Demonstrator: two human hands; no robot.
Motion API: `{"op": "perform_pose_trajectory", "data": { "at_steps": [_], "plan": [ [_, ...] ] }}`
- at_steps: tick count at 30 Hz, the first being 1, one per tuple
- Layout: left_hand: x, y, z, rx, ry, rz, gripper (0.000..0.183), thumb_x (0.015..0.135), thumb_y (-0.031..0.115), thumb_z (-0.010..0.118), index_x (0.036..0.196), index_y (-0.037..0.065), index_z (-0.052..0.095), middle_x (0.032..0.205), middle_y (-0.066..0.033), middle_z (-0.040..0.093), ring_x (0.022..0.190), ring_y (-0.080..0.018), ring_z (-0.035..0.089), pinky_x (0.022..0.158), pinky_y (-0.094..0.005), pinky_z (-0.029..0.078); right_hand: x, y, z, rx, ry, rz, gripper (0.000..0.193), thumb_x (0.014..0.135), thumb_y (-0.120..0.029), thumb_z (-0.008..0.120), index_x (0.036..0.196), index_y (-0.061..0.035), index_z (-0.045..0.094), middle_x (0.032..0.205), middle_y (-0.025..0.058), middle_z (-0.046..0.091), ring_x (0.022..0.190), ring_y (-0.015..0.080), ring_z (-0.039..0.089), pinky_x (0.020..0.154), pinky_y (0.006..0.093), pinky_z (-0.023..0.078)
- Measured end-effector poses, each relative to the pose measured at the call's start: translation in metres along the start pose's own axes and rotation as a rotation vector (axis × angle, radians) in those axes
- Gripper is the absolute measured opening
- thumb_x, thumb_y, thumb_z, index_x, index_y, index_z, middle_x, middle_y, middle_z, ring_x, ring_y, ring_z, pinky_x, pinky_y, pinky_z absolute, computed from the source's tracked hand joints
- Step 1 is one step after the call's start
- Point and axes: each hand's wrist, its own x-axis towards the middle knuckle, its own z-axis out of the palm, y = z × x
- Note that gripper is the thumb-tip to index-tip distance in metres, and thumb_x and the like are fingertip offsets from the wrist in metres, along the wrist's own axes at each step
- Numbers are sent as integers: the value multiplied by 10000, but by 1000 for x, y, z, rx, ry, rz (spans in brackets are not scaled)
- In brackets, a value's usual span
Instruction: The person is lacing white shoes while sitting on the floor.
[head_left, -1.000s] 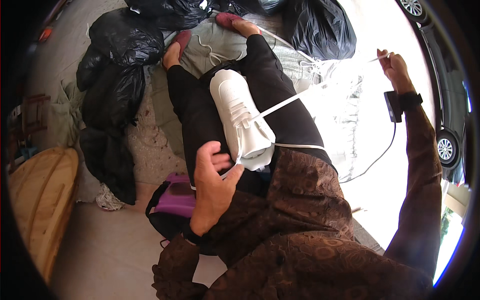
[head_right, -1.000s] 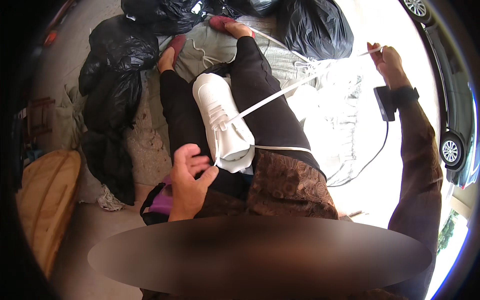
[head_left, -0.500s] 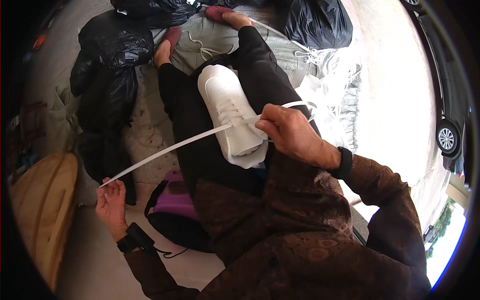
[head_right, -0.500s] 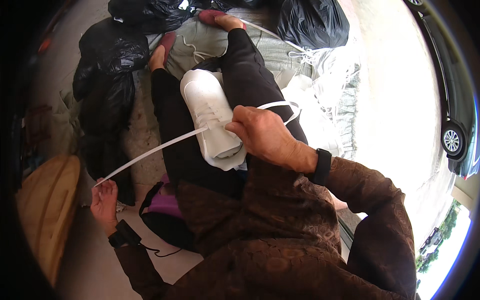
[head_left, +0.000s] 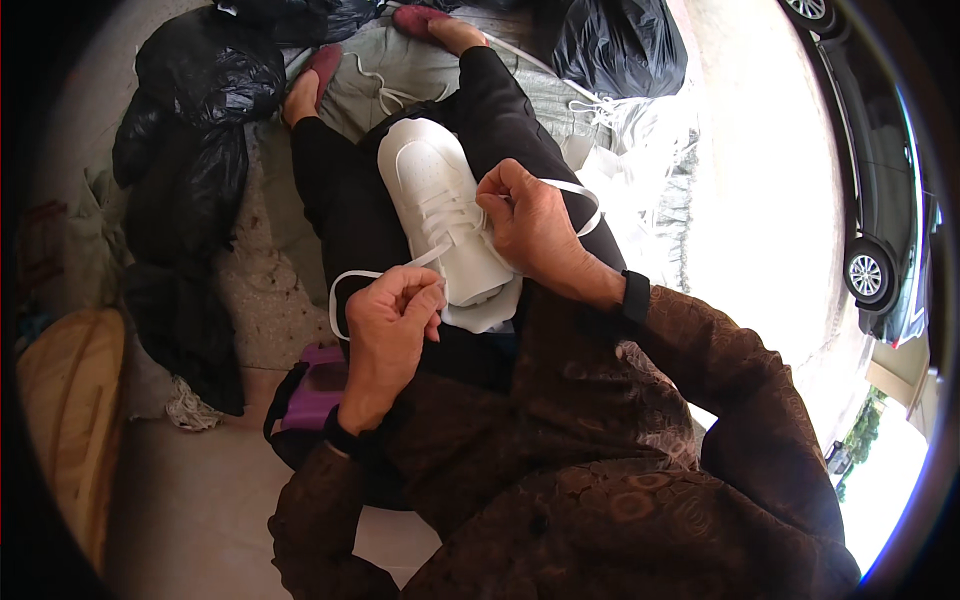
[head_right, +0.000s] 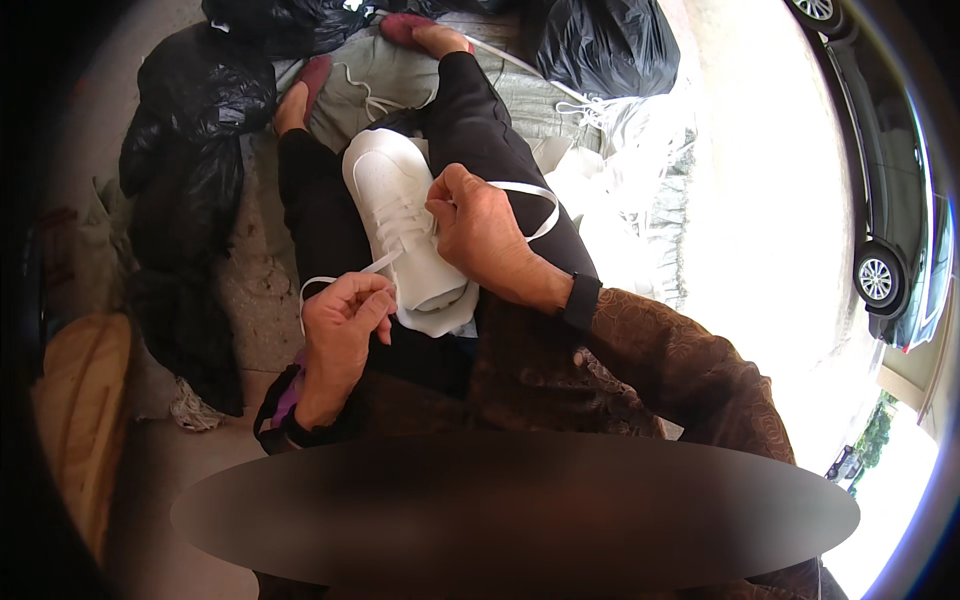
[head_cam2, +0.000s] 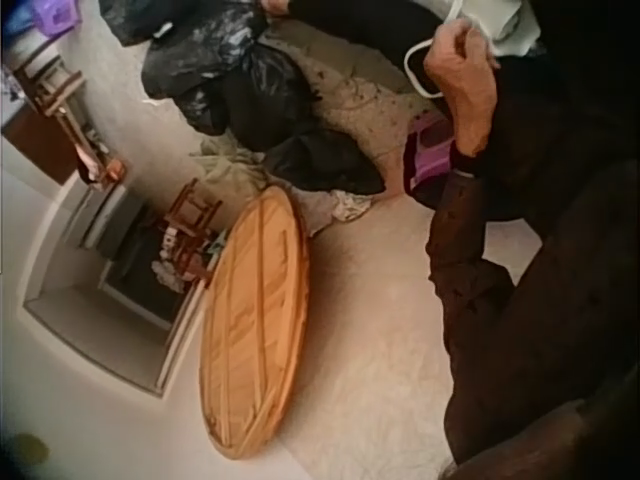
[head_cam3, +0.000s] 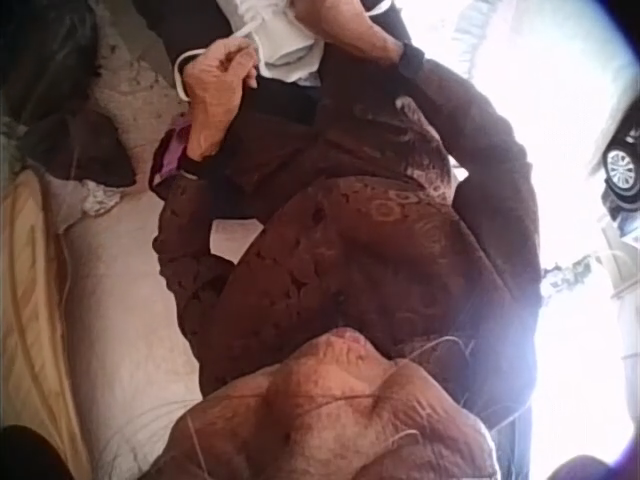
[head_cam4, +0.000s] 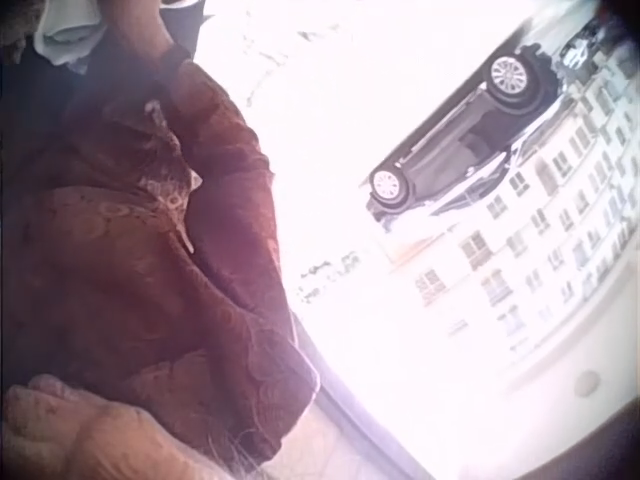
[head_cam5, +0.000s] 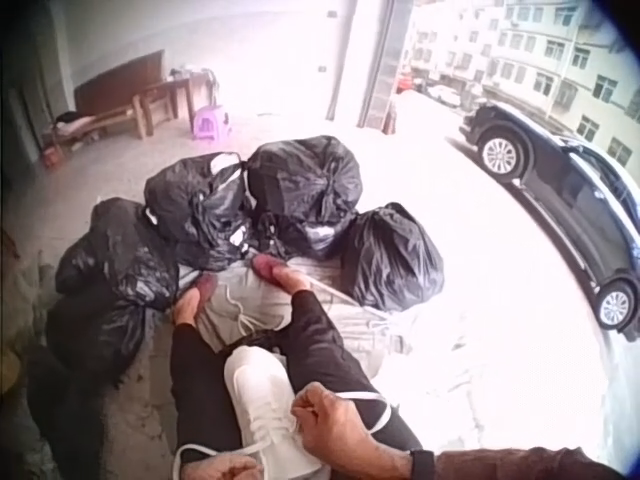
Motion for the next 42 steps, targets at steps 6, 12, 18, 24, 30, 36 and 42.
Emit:
{"op": "perform_pose_trajectory", "data": {
  "at_steps": [6,12,18,24,30,36,42],
  "plan": [
    [14,5,4,209,140,-17,94,929,56,651,880,-4,705,695,-5,640,563,-38,525,504,-200,424,-7,11,-4,-129,8,-114,160,841,18,652,948,-4,535,899,200,623,817,403,639,699,448,506],
    [14,-3,8,415,203,188,60,888,25,666,869,-32,671,678,-55,628,590,-103,557,553,-273,443,-3,15,6,-149,43,-132,187,835,26,651,959,-13,517,914,203,603,803,416,624,692,461,507],
    [12,1,5,498,213,233,36,859,-6,650,835,-28,634,709,-114,629,630,-202,595,603,-327,465,-10,10,-3,-241,-20,-382,198,822,45,648,960,-21,522,868,169,554,776,394,612,663,452,512],
    [14,4,7,663,240,402,52,822,-31,629,786,-9,599,742,-141,612,669,-320,599,612,-392,465,-7,11,8,-176,29,-305,201,805,98,637,930,-24,538,849,134,587,763,329,642,649,363,515],
    [29,-7,6,761,241,507,77,799,-7,635,765,15,570,742,-143,595,686,-355,598,618,-435,471,-17,0,1,-153,-47,-389,141,830,90,606,914,-3,544,823,166,620,737,309,640,645,352,505],
    [36,-7,8,882,191,559,117,733,-21,652,727,12,540,710,-144,580,655,-360,593,572,-444,462,-15,1,-1,-155,-28,-250,178,807,96,629,914,-6,531,849,182,605,782,379,635,672,409,518],
    [45,-3,20,1021,129,651,130,730,-11,653,700,12,529,654,-143,552,619,-362,583,547,-451,449,-18,4,0,-120,-25,-241,191,802,90,638,923,-16,535,873,171,593,797,383,631,677,423,521]
  ]
}}
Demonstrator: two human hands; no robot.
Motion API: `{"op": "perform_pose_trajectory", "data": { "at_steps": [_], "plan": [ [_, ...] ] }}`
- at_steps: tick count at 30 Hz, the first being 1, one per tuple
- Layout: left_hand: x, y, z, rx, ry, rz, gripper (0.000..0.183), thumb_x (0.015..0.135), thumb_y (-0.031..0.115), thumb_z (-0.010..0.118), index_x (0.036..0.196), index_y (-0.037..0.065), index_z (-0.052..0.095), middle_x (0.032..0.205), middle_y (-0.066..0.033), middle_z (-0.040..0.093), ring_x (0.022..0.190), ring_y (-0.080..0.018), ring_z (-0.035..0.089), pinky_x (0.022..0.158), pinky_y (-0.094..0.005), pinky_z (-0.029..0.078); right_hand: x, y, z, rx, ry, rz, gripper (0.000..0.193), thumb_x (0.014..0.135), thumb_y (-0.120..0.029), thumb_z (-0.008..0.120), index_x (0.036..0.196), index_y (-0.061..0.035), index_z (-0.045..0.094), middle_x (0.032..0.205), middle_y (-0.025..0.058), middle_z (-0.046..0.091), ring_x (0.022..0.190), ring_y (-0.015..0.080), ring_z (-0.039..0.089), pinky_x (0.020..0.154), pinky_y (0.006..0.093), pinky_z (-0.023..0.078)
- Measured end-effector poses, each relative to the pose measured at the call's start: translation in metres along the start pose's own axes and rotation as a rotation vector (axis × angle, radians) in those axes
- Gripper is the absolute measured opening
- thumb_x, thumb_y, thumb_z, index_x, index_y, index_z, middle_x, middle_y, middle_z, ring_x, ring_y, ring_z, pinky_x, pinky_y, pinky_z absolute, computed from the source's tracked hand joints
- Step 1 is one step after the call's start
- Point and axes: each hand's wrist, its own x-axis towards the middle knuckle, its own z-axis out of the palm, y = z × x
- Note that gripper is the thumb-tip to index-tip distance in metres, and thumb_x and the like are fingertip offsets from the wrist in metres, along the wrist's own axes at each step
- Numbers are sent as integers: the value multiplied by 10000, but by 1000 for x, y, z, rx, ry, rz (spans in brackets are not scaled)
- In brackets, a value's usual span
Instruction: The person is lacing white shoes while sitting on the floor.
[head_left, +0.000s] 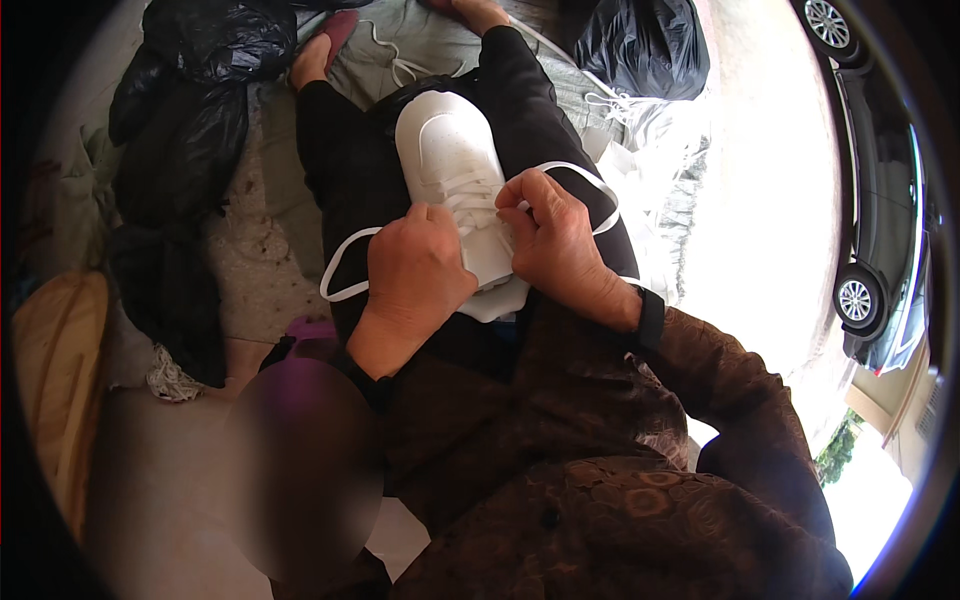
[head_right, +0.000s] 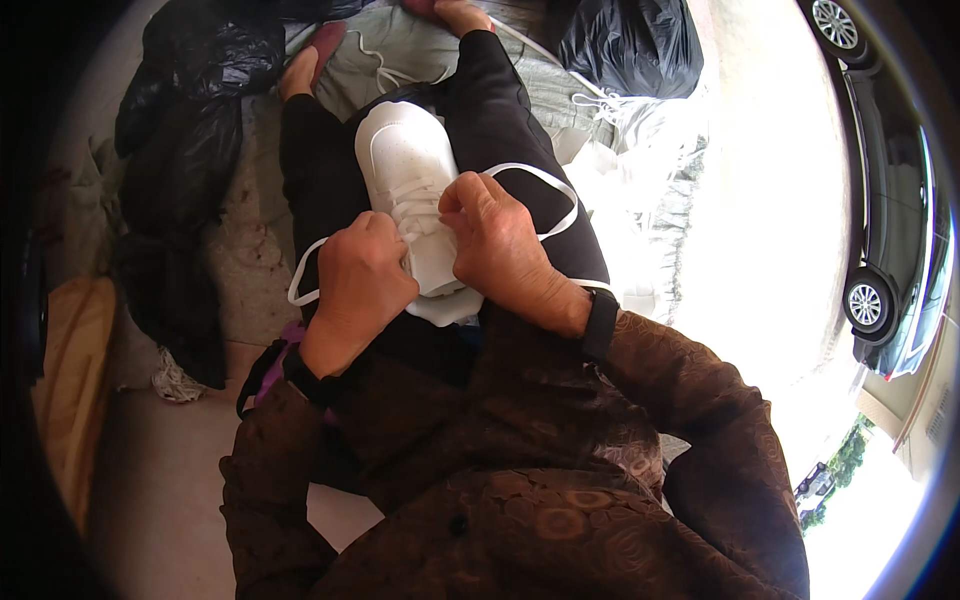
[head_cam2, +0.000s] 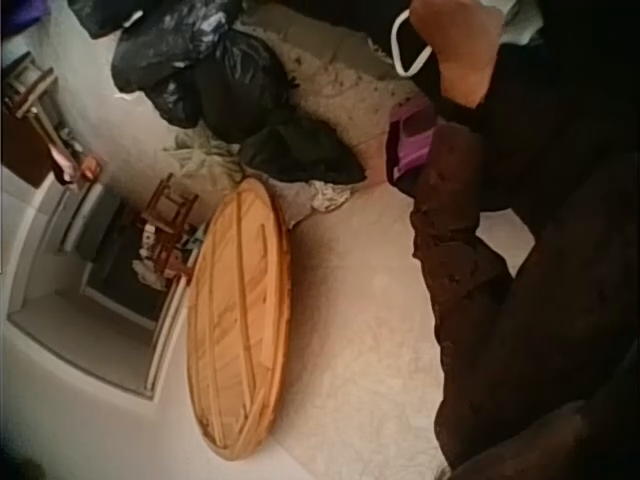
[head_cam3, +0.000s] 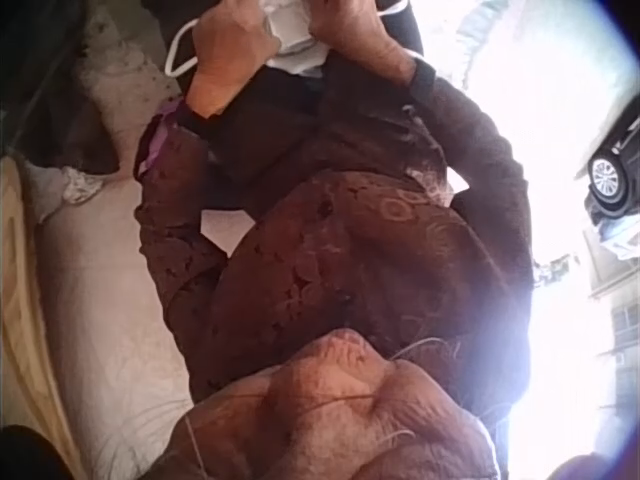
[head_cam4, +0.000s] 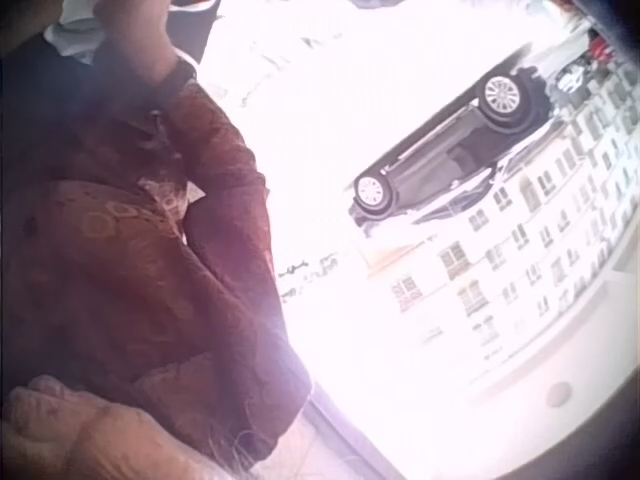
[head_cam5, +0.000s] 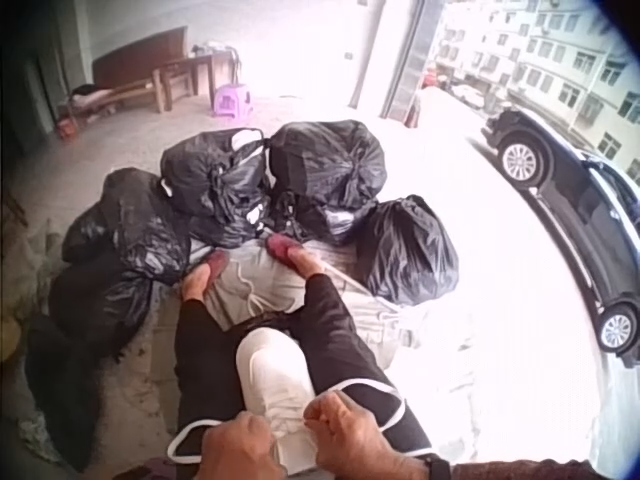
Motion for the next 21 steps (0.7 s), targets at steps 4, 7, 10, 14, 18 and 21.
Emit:
{"op": "perform_pose_trajectory", "data": {
  "at_steps": [4,7,10,14,18,21],
  "plan": [
    [-6,-6,3,-84,5,-144,126,745,7,665,709,11,544,682,-154,587,637,-371,596,569,-460,459,-2,10,-4,-79,-25,-6,200,799,87,642,928,-20,531,877,168,588,802,387,631,679,431,524],
    [-8,-3,0,-94,-2,-202,129,762,22,675,719,7,555,704,-158,606,662,-380,605,592,-463,465,7,13,1,-82,-9,-55,224,794,79,654,943,-26,524,875,159,567,779,390,620,670,442,523],
    [-9,1,-3,-64,-1,-213,131,775,32,681,727,7,561,707,-160,608,674,-383,606,608,-463,465,10,14,5,-159,-22,-180,246,777,65,663,952,-24,515,861,151,546,752,381,607,655,444,520],
    [-8,6,-1,-65,21,-179,131,776,42,686,729,6,569,712,-169,607,686,-391,604,616,-470,463,-7,3,-2,-244,-59,-266,221,782,72,669,918,-22,522,823,140,530,714,367,603,614,435,510],
    [-3,3,-2,-69,44,-122,91,785,36,634,739,11,559,738,-187,589,719,-412,596,646,-496,464,4,8,8,-194,17,-153,180,776,50,655,900,-19,544,842,169,580,743,395,610,651,458,514],
    [-12,-8,0,-123,16,-161,105,796,20,609,719,-17,548,715,-200,581,694,-422,575,642,-494,438,10,25,24,-125,72,-25,265,746,41,648,962,18,495,854,214,578,782,436,603,677,491,507]
  ]
}}
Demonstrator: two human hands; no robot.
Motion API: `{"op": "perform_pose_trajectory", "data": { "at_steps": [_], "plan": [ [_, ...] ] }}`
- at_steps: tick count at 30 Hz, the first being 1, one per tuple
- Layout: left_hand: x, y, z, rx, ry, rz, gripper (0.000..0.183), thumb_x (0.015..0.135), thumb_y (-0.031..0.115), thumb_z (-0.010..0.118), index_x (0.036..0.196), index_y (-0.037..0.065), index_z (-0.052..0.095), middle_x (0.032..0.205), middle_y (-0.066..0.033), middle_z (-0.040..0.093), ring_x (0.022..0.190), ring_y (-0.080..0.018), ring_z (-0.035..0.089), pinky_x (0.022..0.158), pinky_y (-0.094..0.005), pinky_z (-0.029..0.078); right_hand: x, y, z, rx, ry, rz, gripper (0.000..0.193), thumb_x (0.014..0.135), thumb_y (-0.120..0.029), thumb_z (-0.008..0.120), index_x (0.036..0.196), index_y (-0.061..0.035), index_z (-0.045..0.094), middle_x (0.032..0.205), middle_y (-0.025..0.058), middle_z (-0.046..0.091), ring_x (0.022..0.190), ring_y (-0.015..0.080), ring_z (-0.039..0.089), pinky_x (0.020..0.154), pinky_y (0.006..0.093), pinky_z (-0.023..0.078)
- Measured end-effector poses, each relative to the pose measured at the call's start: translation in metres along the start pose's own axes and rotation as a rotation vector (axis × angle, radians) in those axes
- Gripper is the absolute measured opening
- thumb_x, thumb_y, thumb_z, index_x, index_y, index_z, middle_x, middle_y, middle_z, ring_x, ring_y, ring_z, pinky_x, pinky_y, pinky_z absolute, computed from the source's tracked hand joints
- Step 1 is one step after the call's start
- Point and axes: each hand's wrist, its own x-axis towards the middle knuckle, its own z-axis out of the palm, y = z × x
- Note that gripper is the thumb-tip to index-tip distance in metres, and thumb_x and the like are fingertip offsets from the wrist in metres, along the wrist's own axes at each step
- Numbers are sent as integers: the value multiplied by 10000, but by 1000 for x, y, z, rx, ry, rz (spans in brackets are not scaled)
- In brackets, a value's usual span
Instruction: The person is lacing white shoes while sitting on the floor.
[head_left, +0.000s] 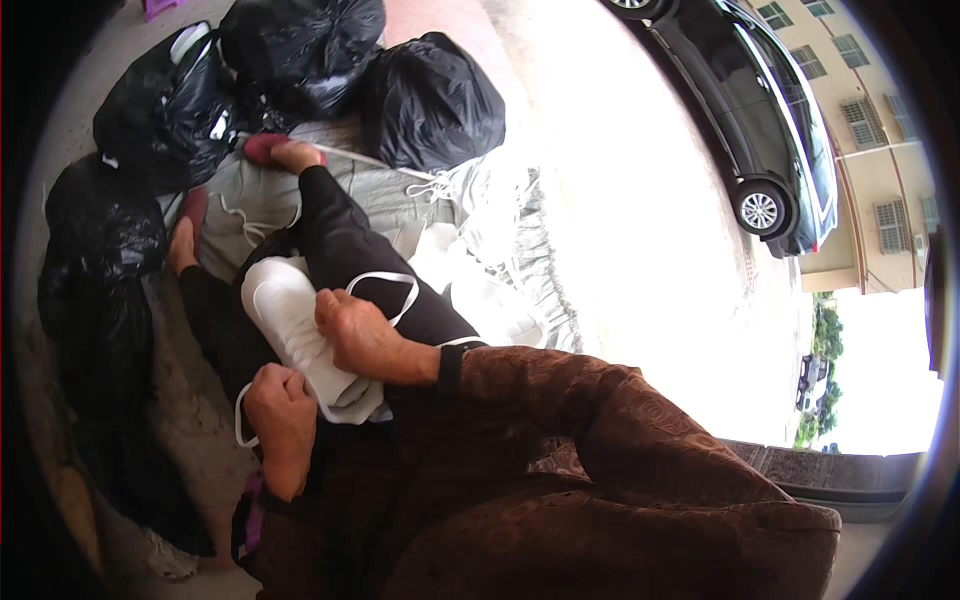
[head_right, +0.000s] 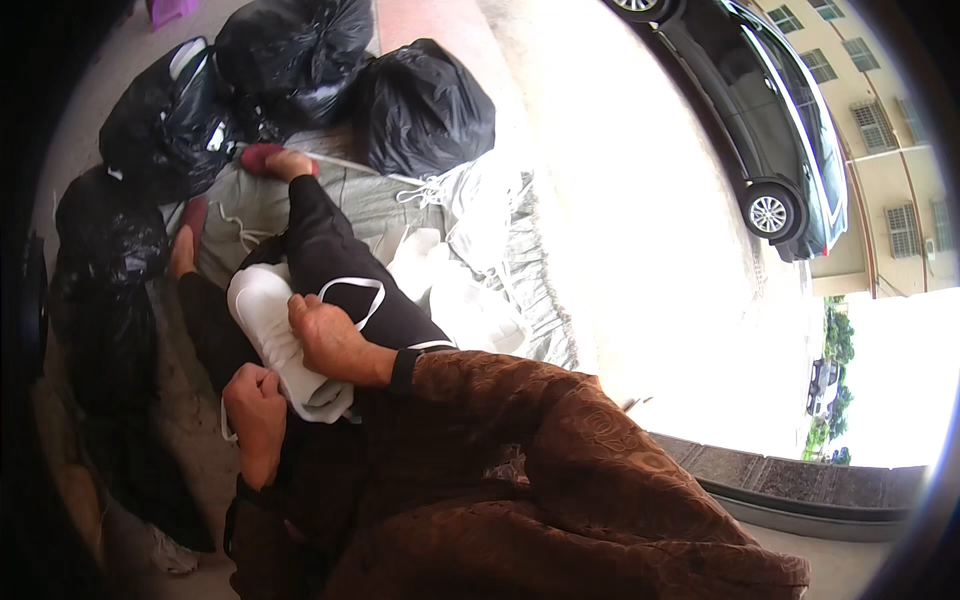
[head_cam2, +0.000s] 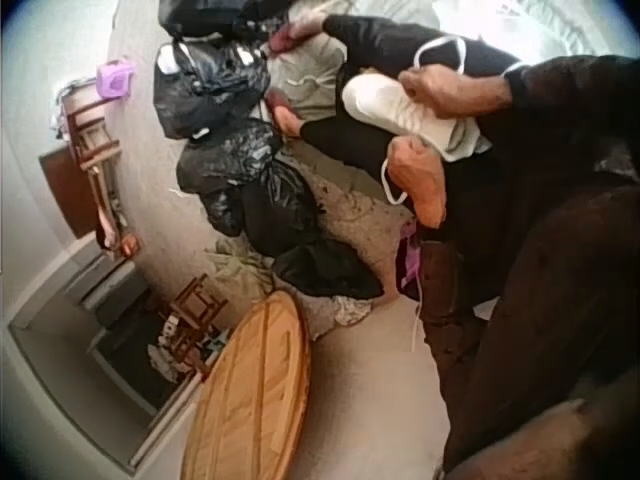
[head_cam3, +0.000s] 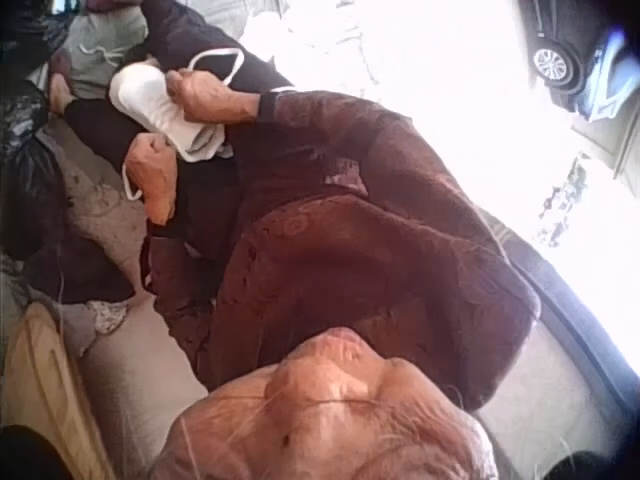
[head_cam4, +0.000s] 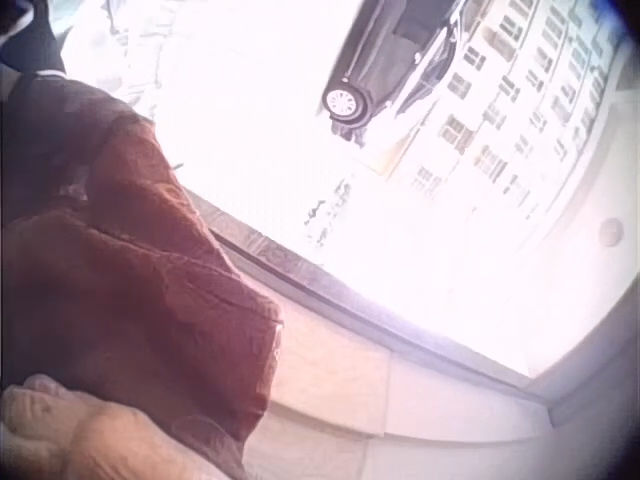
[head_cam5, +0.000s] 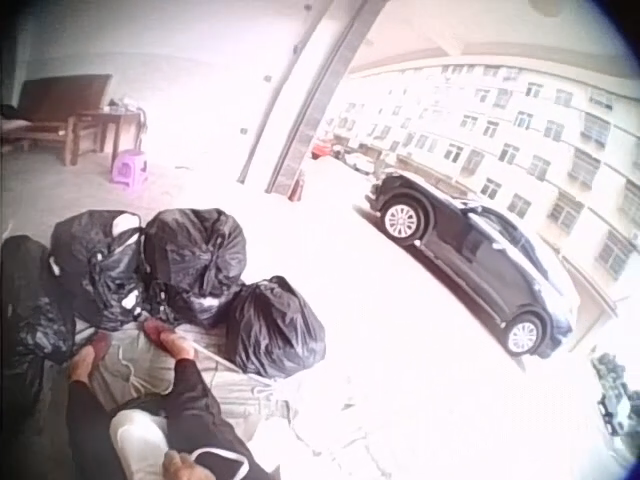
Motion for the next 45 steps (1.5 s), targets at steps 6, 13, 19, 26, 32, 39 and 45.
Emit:
{"op": "perform_pose_trajectory", "data": {
  "at_steps": [6,13,19,26,32,39,45],
  "plan": [
    [-4,-20,10,38,-27,-31,112,761,-5,617,692,-3,529,668,-167,531,649,-364,568,606,-464,423,-14,7,12,-17,-19,-80,475,668,13,689,1069,70,440,884,253,583,773,451,629,648,500,515],
    [-15,54,-20,276,89,470,164,867,181,682,885,19,705,831,-144,654,715,-353,614,680,-483,504,-17,4,-7,-73,-97,-35,406,689,-163,762,983,40,569,933,220,605,819,404,641,680,459,537],
    [2,39,-25,295,45,431,125,830,129,701,879,18,672,807,-182,664,735,-367,649,686,-448,527,0,10,-21,-184,-150,-55,259,623,-121,762,834,12,694,838,200,685,825,372,696,726,428,576],
    [-10,46,-23,314,59,194,194,845,113,694,1002,13,638,883,-181,667,814,-357,666,702,-442,532,10,16,-1,-353,-60,-486,290,680,-198,739,911,-41,660,890,114,641,877,285,628,769,382,501],
    [-18,55,-19,114,16,154,334,812,83,704,1109,-14,585,904,-196,647,834,-356,645,763,-437,504,4,1,-5,-635,-243,-602,134,720,-210,716,780,-90,726,838,69,636,863,247,613,733,369,489],
    [-11,59,-47,-161,-28,-139,429,770,138,781,1120,-13,584,906,-175,663,846,-311,655,771,-390,513,-7,-39,-20,-612,-183,-805,158,780,-250,650,829,-125,734,915,55,614,1035,243,548,858,405,466],
    [13,-70,12,-661,-14,-255,563,571,-48,766,1055,52,495,858,-124,629,734,-245,620,671,-411,557,-6,-32,8,-408,-335,-315,183,794,-193,636,926,-87,706,931,119,648,893,287,639,735,414,541]
  ]
}}
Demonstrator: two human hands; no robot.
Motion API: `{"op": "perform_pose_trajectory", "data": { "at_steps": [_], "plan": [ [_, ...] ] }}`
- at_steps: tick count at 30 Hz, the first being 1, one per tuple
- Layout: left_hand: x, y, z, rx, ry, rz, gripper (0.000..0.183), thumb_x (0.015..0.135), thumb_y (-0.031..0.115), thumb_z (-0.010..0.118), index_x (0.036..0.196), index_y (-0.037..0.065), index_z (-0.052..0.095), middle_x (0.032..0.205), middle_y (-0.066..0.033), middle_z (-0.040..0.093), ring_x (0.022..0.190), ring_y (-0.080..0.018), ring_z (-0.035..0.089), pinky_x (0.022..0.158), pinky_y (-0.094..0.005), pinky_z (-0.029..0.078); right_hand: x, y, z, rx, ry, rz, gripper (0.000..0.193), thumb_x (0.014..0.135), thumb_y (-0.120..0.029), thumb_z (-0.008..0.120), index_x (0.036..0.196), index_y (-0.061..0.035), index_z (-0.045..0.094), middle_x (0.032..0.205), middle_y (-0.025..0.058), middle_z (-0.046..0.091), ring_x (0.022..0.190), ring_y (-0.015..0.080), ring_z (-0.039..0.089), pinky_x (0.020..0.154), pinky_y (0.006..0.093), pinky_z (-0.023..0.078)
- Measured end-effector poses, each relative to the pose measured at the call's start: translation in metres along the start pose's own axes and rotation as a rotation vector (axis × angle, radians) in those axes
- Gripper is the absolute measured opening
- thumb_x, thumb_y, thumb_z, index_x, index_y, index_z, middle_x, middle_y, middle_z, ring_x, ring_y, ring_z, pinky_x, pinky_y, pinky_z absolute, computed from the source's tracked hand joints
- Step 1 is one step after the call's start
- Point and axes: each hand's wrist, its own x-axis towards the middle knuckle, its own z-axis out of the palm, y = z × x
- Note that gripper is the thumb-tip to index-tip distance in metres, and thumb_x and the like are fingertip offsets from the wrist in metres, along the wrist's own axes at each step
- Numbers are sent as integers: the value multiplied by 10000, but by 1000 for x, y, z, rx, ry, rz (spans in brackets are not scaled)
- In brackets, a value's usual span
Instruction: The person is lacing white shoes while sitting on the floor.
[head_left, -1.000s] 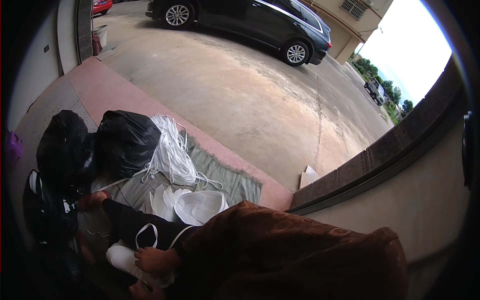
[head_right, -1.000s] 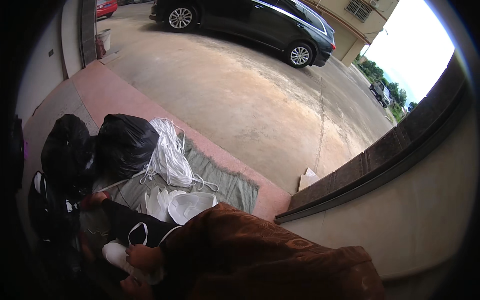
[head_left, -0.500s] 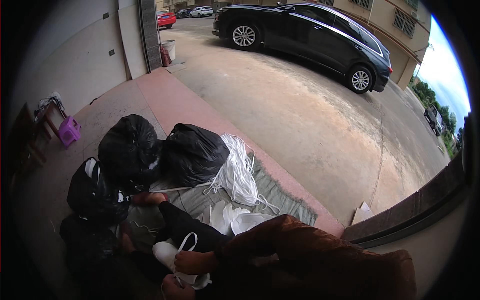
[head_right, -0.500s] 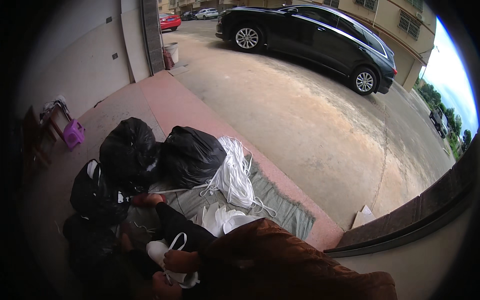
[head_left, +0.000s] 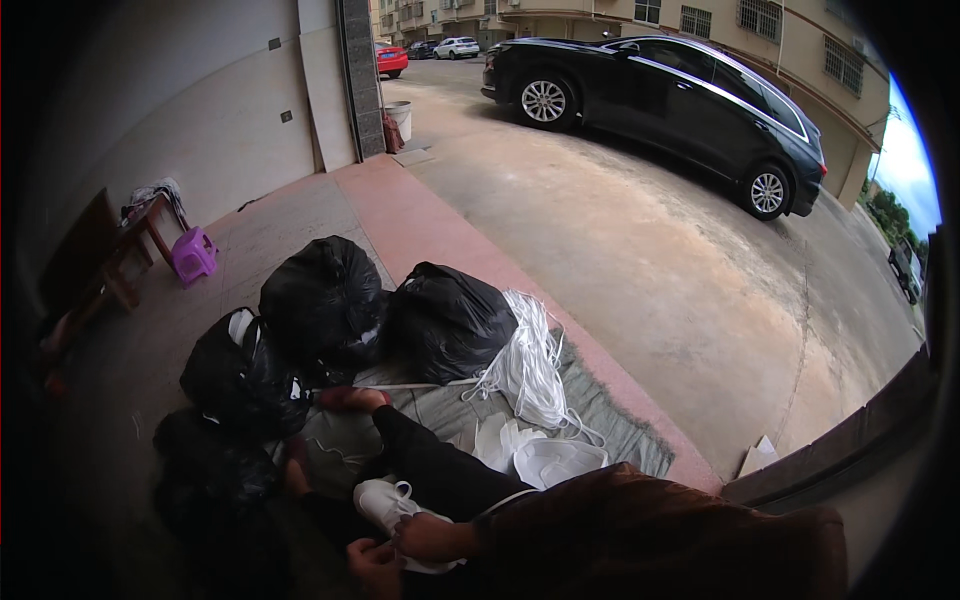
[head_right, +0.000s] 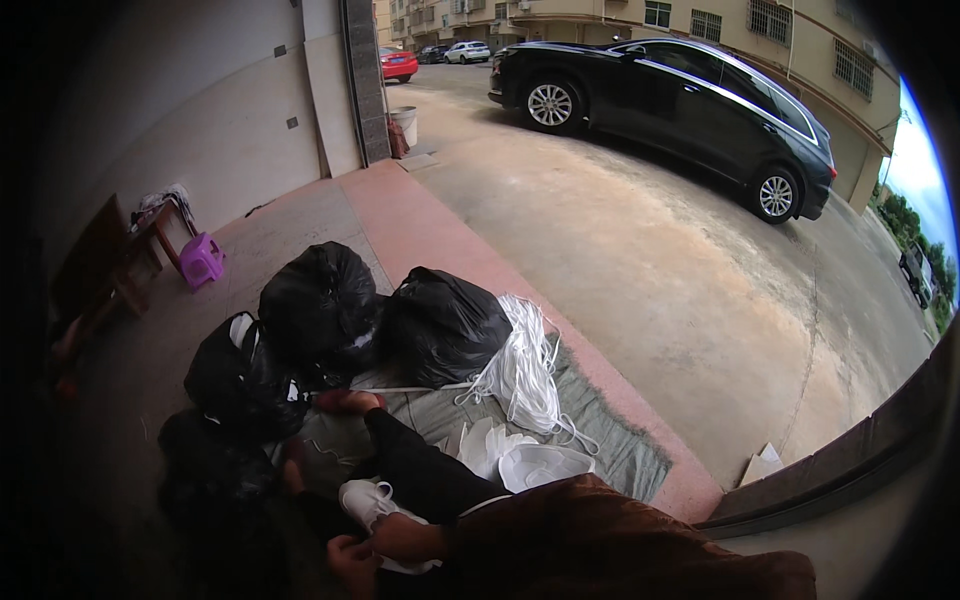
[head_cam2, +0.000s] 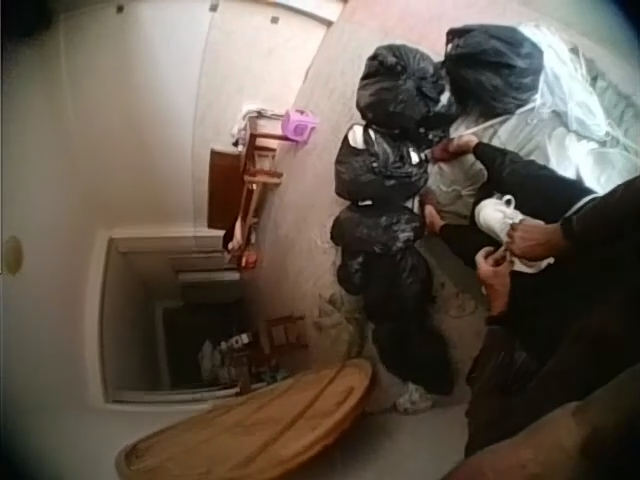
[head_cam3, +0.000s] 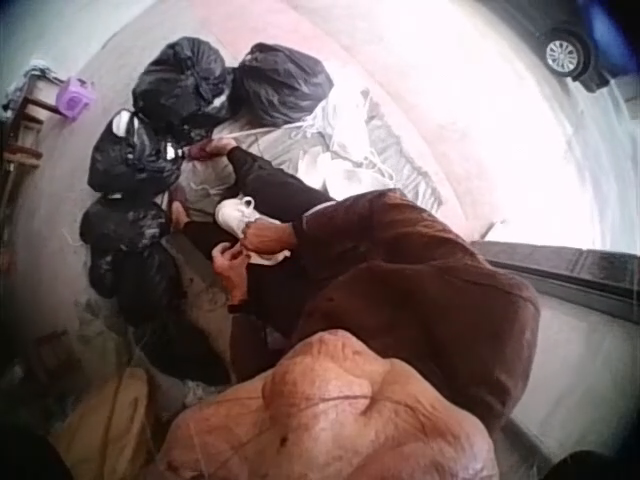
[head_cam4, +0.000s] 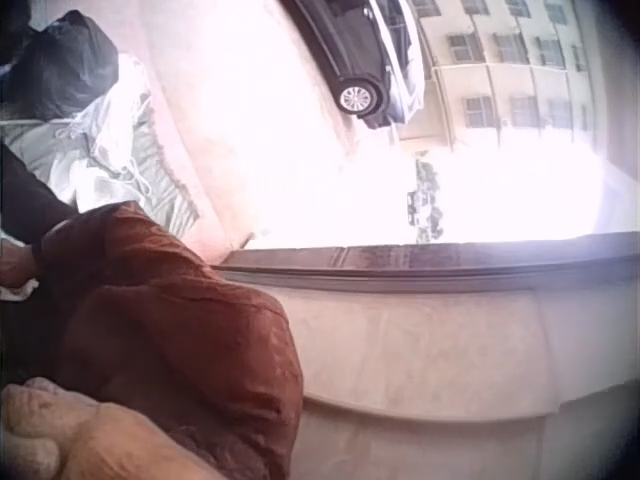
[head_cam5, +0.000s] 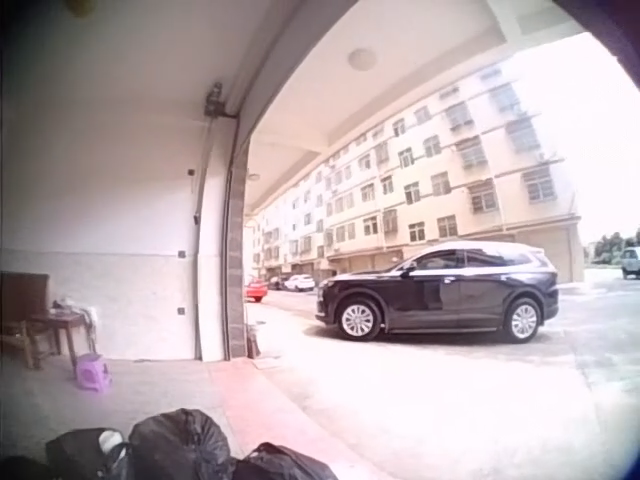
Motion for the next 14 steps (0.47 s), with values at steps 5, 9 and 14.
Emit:
{"op": "perform_pose_trajectory", "data": {
  "at_steps": [5,9,14],
  "plan": [
    [18,-49,-21,204,123,212,611,579,-39,774,1104,57,477,891,-149,634,779,-258,650,693,-409,562,10,-12,15,-258,447,-72,201,759,-181,605,671,-12,665,596,129,595,558,277,591,553,391,479],
    [-46,78,1,437,-100,99,474,797,208,806,1193,47,603,1091,-163,644,940,-312,653,850,-408,514,17,-11,9,74,128,-69,194,768,-192,647,714,-7,673,719,164,640,676,314,641,598,415,501],
    [-96,44,-17,662,128,568,181,784,131,697,884,76,557,939,-149,552,806,-315,608,720,-528,497,6,-43,-60,910,-214,-415,206,777,-218,687,729,-24,636,687,173,628,707,350,656,632,428,506]
  ]
}}
